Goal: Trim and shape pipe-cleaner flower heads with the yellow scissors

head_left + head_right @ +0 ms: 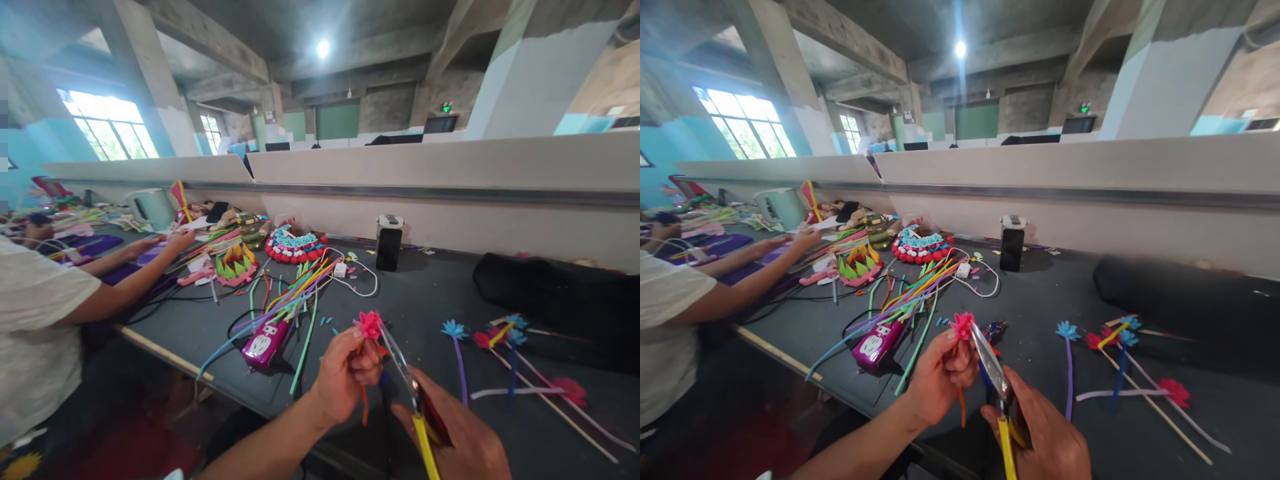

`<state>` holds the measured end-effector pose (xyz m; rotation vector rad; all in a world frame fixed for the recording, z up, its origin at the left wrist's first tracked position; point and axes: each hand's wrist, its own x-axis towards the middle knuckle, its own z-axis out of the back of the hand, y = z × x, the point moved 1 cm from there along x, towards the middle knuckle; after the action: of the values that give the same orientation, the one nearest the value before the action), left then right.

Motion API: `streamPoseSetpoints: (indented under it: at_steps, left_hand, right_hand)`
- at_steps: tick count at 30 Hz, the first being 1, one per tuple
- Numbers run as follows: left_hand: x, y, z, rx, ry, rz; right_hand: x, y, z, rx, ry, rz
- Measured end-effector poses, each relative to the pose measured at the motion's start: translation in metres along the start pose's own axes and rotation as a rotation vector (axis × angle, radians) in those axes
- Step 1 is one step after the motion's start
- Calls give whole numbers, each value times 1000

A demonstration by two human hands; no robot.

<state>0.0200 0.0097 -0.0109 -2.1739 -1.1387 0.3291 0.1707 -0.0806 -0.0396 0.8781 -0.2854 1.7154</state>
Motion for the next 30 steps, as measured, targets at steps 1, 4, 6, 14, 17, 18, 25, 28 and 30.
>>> streamPoseSetpoints:
  at_steps: [1, 4, 6, 14, 17, 18, 25, 28, 30]
  left_hand:
    - [0, 0, 0, 3, -4, 8]
    - [0, -1, 0, 32, -2, 42]
    - [2, -5, 0, 82, 12, 70]
    - [7, -21, 2, 226, -32, 106]
    - [7, -22, 4, 281, -66, 82]
    - [8, -22, 5, 294, -80, 71]
    - [12, -24, 5, 361, -128, 39]
    - [12, -24, 4, 391, -110, 67]
    - [12, -24, 4, 406, -108, 83]
  right_hand:
    - [0, 0, 0, 12, 3, -13]
    - [-2, -1, 0, 58, -5, -37]
    - [-3, -3, -1, 104, -15, -46]
    - [-1, -10, 12, 378, 173, -181]
    - [-2, -15, 17, 410, 234, -176]
    - [-3, -16, 18, 407, 240, -184]
    - [-18, -26, 17, 272, 172, -199]
    - [-19, -27, 17, 260, 189, -172]
    - [-18, -26, 18, 255, 191, -167]
